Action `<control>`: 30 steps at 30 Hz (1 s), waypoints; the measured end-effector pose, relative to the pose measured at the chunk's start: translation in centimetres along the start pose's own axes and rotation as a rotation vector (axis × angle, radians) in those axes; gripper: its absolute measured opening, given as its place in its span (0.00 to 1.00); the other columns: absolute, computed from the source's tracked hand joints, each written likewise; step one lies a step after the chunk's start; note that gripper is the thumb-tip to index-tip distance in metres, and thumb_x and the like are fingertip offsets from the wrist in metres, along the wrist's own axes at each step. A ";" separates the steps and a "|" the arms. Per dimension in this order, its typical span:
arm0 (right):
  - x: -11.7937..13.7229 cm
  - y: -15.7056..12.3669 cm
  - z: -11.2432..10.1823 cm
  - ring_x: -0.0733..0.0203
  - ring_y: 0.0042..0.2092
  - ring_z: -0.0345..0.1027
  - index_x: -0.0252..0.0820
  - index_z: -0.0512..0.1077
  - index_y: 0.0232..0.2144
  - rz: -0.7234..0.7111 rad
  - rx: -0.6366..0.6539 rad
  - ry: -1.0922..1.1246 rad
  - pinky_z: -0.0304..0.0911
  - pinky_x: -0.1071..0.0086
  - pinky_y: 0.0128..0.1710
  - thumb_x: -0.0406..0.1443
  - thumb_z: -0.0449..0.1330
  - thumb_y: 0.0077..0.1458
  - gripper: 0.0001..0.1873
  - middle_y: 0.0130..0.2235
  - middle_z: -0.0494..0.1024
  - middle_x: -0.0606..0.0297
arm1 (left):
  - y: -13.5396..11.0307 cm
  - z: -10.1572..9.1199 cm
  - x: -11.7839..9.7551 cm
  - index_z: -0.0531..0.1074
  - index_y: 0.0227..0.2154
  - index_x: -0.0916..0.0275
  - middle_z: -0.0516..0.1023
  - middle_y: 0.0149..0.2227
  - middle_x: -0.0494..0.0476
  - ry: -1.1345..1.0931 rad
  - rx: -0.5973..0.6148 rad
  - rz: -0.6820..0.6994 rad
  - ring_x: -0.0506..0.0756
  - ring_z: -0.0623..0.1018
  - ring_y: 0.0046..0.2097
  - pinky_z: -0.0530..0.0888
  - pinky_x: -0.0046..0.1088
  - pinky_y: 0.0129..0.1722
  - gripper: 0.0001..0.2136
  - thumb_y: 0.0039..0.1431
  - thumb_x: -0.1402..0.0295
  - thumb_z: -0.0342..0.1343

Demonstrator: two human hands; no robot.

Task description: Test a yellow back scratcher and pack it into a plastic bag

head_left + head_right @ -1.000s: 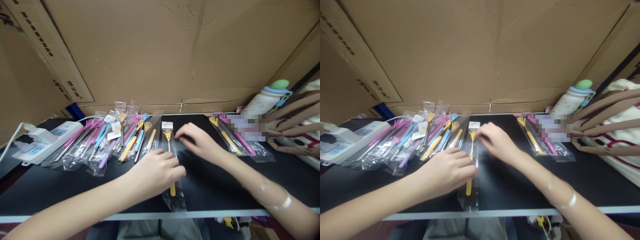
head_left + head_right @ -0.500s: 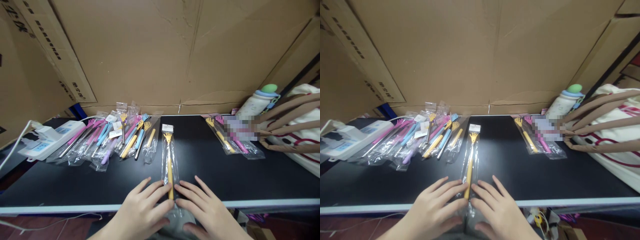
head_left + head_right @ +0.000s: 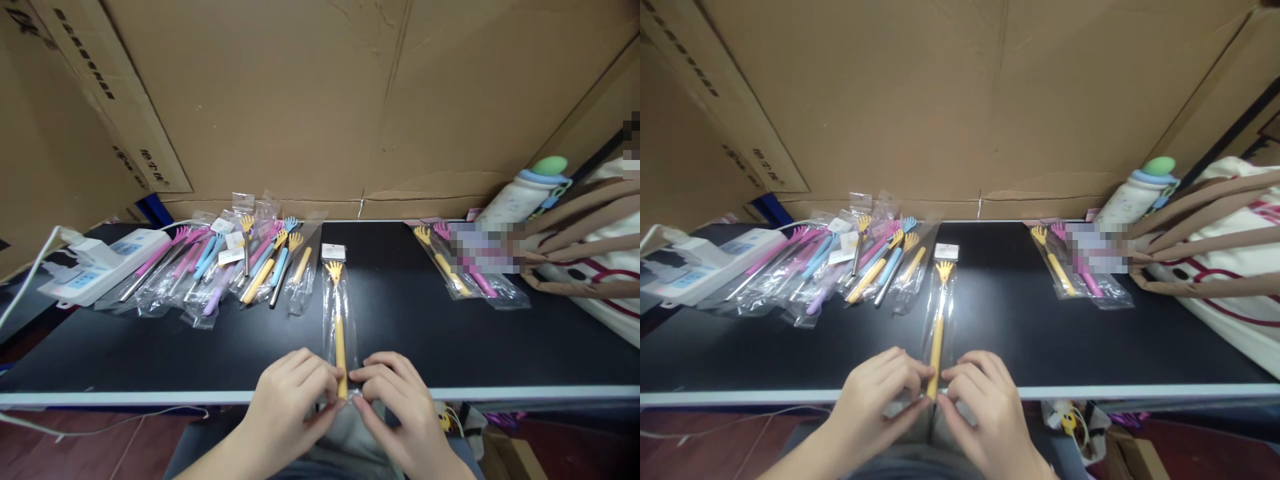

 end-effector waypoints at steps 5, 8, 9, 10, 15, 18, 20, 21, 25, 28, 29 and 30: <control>-0.5 0.0 0.7 0.61 0.35 0.65 0.43 0.62 0.27 0.108 -0.022 -0.014 0.62 0.67 0.34 0.27 0.56 0.52 0.07 0.28 0.71 0.67 | 0.2 0.3 0.7 0.66 0.30 0.59 0.75 0.27 0.49 -0.002 0.000 -0.101 0.50 0.73 0.30 0.71 0.32 0.42 0.06 0.56 0.77 0.49; -0.4 0.1 0.8 0.61 0.35 0.66 0.43 0.63 0.28 0.117 -0.021 -0.030 0.62 0.67 0.33 0.27 0.54 0.52 0.07 0.28 0.70 0.67 | 0.3 0.4 0.4 0.69 0.29 0.58 0.75 0.28 0.48 0.053 0.000 -0.039 0.49 0.73 0.30 0.69 0.34 0.47 0.09 0.59 0.77 0.47; -0.3 0.2 0.8 0.60 0.35 0.66 0.43 0.64 0.28 0.115 -0.013 -0.033 0.62 0.67 0.33 0.27 0.54 0.52 0.07 0.27 0.70 0.67 | 0.3 0.4 0.3 0.69 0.27 0.58 0.75 0.28 0.47 0.070 -0.003 -0.024 0.49 0.74 0.31 0.68 0.34 0.48 0.10 0.60 0.76 0.47; -0.3 0.4 0.8 0.60 0.35 0.66 0.43 0.65 0.28 0.110 -0.007 -0.037 0.62 0.67 0.34 0.27 0.54 0.52 0.07 0.27 0.71 0.67 | 0.3 0.4 0.2 0.70 0.27 0.57 0.76 0.29 0.47 0.091 -0.009 -0.013 0.48 0.74 0.31 0.68 0.33 0.48 0.11 0.60 0.76 0.46; 0.2 0.7 0.5 0.59 0.38 0.68 0.44 0.69 0.31 0.060 -0.017 -0.089 0.64 0.64 0.38 0.28 0.53 0.55 0.07 0.29 0.74 0.65 | -0.4 0.1 -0.3 0.74 0.34 0.54 0.78 0.32 0.45 0.226 -0.064 0.042 0.47 0.74 0.33 0.63 0.34 0.53 0.10 0.62 0.74 0.48; 0.3 0.2 0.3 0.57 0.42 0.68 0.44 0.71 0.32 0.019 -0.030 -0.159 0.62 0.60 0.46 0.29 0.54 0.55 0.07 0.33 0.76 0.65 | -1.0 0.0 -0.2 0.74 0.37 0.53 0.79 0.36 0.46 0.229 -0.073 0.042 0.50 0.76 0.39 0.59 0.35 0.55 0.08 0.61 0.70 0.50; 0.3 -0.3 0.4 0.56 0.46 0.67 0.43 0.72 0.37 -0.039 -0.023 -0.207 0.57 0.58 0.51 0.32 0.54 0.56 0.07 0.38 0.77 0.64 | -1.3 -0.1 -0.1 0.74 0.38 0.53 0.79 0.38 0.46 0.227 -0.089 0.025 0.52 0.75 0.42 0.57 0.36 0.56 0.07 0.59 0.64 0.53; 0.4 -0.5 0.4 0.56 0.48 0.66 0.43 0.72 0.39 -0.071 -0.017 -0.229 0.55 0.58 0.53 0.34 0.55 0.57 0.09 0.40 0.77 0.64 | -1.4 -0.2 0.0 0.74 0.38 0.53 0.79 0.39 0.46 0.234 -0.101 0.017 0.53 0.75 0.42 0.57 0.36 0.56 0.08 0.58 0.62 0.54; 0.3 -1.1 0.6 0.57 0.49 0.66 0.42 0.73 0.42 -0.143 -0.010 -0.324 0.52 0.60 0.55 0.35 0.55 0.58 0.11 0.43 0.78 0.65 | -1.3 0.0 -0.2 0.73 0.38 0.53 0.79 0.37 0.45 0.308 -0.147 0.021 0.52 0.76 0.42 0.58 0.35 0.55 0.07 0.57 0.64 0.55; 0.6 -1.2 0.5 0.59 0.47 0.68 0.43 0.74 0.41 -0.171 -0.019 -0.348 0.53 0.60 0.55 0.32 0.54 0.58 0.10 0.40 0.79 0.67 | -1.2 0.4 -0.6 0.72 0.33 0.56 0.78 0.34 0.46 0.351 -0.154 0.044 0.51 0.76 0.39 0.62 0.34 0.52 0.04 0.58 0.66 0.53; 0.8 -1.2 0.4 0.59 0.46 0.69 0.43 0.74 0.39 -0.182 -0.028 -0.345 0.53 0.60 0.54 0.32 0.54 0.58 0.10 0.39 0.79 0.68 | -1.3 0.5 -0.7 0.72 0.30 0.57 0.77 0.32 0.47 0.365 -0.156 0.055 0.51 0.75 0.37 0.63 0.33 0.51 0.04 0.58 0.68 0.52; 1.0 -1.2 0.3 0.60 0.44 0.69 0.44 0.75 0.38 -0.194 -0.042 -0.339 0.54 0.61 0.53 0.31 0.54 0.58 0.10 0.38 0.79 0.68 | -1.4 0.5 -0.9 0.70 0.27 0.58 0.76 0.30 0.47 0.381 -0.164 0.067 0.50 0.75 0.35 0.64 0.33 0.50 0.05 0.58 0.69 0.52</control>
Point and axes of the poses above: each hand's wrist, its own y-axis towards the middle knuckle, its own z-axis out of the palm, x = y × z, the point moved 5 cm from there along y, towards the middle knuckle
